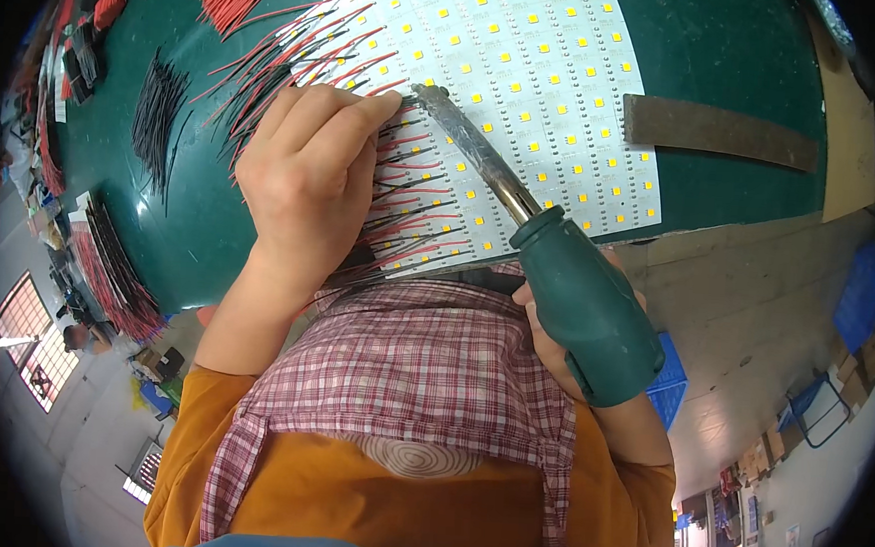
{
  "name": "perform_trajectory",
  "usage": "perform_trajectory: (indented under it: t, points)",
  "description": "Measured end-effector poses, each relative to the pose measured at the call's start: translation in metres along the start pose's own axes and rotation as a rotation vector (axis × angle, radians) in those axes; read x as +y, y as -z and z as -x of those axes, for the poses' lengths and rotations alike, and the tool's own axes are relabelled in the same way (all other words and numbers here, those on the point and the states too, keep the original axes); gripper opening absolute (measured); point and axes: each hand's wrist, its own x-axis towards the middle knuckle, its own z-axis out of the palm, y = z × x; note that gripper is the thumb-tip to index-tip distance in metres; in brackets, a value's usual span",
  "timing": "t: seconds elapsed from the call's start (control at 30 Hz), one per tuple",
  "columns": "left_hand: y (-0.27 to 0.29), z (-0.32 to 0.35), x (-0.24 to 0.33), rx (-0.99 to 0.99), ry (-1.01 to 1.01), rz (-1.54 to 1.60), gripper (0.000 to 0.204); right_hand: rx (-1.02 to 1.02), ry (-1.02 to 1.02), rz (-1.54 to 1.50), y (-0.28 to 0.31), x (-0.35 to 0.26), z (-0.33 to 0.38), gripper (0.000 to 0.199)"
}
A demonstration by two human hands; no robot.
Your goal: Soldering electrical wires onto LED lighting panels at a workbench.
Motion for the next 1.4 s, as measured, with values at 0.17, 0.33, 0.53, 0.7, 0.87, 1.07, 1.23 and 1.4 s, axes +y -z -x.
perform_trajectory:
  t: [0.17, 0.33, 0.53, 0.7, 0.87, 1.07, 1.23, 1.4]
  points:
    - [0.002, -0.001, 0.002, -0.017, 0.003, -0.005, 0.022, -0.003, 0.039, 0.109, 0.004, 0.0, -0.004, 0.019]
    - [0.002, -0.001, 0.003, -0.039, 0.011, -0.002, 0.023, -0.006, 0.067, 0.058, -0.002, 0.004, -0.001, 0.011]
    - [0.002, 0.0, 0.004, -0.048, 0.001, -0.011, 0.024, -0.008, -0.047, 0.021, 0.001, 0.002, -0.001, 0.012]
    - [0.003, 0.003, 0.005, -0.069, 0.031, -0.004, 0.024, 0.054, -0.034, -0.046, -0.003, 0.001, -0.001, 0.008]
    - [0.006, -0.005, -0.001, -0.021, 0.044, 0.081, 0.024, 0.035, -0.093, -0.059, 0.0, -0.003, -0.003, 0.008]
    - [0.001, -0.005, -0.006, -0.038, 0.039, 0.019, 0.026, 0.029, -0.102, -0.02, -0.002, -0.006, -0.005, 0.007]
    - [0.0, -0.004, -0.001, -0.049, 0.038, 0.003, 0.027, 0.051, -0.127, 0.026, -0.004, -0.008, -0.007, 0.005]
    - [0.0, -0.005, 0.0, -0.049, 0.042, -0.002, 0.027, 0.045, -0.07, 0.199, -0.004, -0.013, -0.009, 0.007]
